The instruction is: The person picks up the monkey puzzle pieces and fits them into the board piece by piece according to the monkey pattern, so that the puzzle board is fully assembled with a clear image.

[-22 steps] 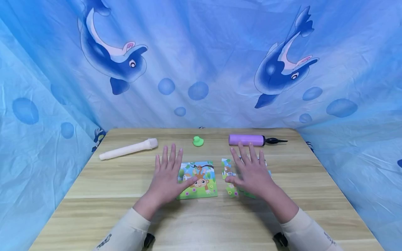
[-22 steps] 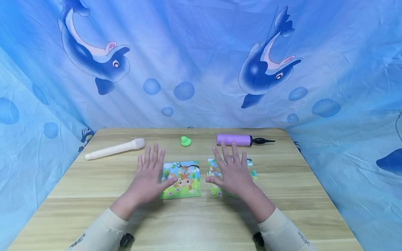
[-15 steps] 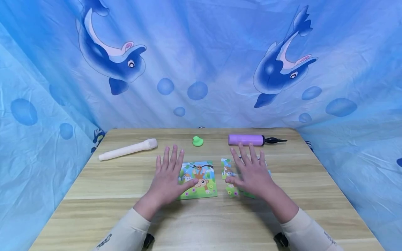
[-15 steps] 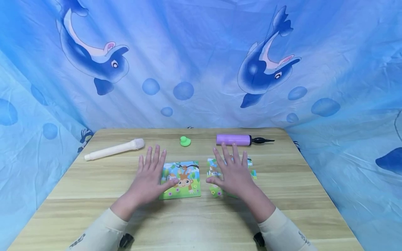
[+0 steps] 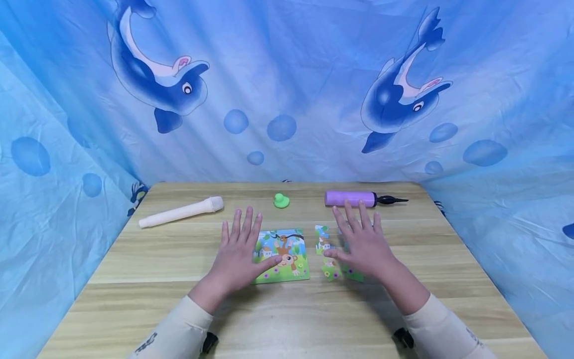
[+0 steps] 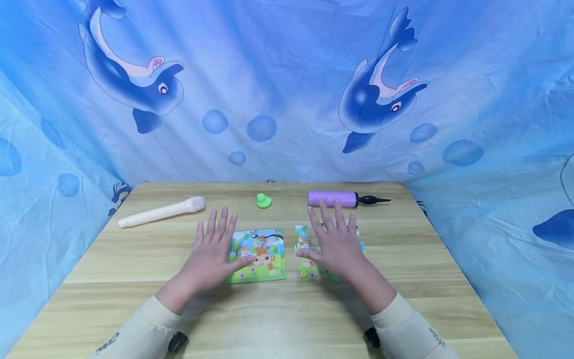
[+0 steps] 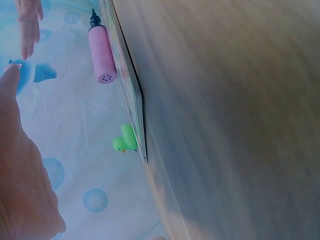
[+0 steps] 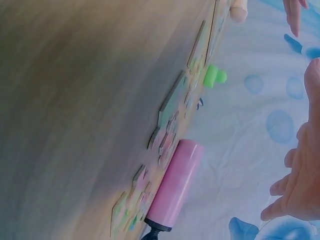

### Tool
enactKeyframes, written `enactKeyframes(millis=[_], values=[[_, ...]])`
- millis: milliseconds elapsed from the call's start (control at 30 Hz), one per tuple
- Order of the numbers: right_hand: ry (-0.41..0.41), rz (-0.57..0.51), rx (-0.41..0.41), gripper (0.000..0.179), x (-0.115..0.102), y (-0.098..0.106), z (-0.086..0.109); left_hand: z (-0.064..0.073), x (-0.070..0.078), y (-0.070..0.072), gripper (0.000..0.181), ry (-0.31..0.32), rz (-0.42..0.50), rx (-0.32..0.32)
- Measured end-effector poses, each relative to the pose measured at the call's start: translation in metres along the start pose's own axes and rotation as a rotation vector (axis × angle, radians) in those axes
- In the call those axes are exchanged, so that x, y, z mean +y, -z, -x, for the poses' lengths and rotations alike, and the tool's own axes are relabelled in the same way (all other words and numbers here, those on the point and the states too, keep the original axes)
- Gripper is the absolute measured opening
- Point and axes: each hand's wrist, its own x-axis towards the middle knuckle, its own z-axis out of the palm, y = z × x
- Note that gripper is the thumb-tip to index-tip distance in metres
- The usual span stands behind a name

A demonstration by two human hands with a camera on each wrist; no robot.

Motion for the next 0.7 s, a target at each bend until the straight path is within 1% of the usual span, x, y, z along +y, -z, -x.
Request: enactKeyframes(millis=[133,267,333,467,567,700], values=[[0.006,-0.024,-0.008,0.102,0.006,-0.002,-0.008,-0.001,-0.004,0.000,0.107,0.009,0.024,-0.045],[0.013,-0.031,-0.024,0.100,0.017,-0.005,-0.023,-0.003,-0.011,-0.001,0.107,0.021,0.066,-0.100],[0.013,-0.048,-0.050,0.098,0.021,-0.006,-0.030,-0.004,-0.016,-0.002,0.107,0.025,0.079,-0.134],[0.030,-0.124,-0.101,0.088,0.026,-0.013,-0.047,-0.005,-0.026,-0.004,0.109,0.012,0.085,-0.209],[0.065,-0.172,-0.147,0.078,0.027,-0.020,-0.060,-0.006,-0.033,-0.004,0.111,-0.015,0.085,-0.271],[0.106,-0.197,-0.236,0.063,0.027,-0.032,-0.077,-0.006,-0.040,-0.004,0.111,-0.052,0.080,-0.346]])
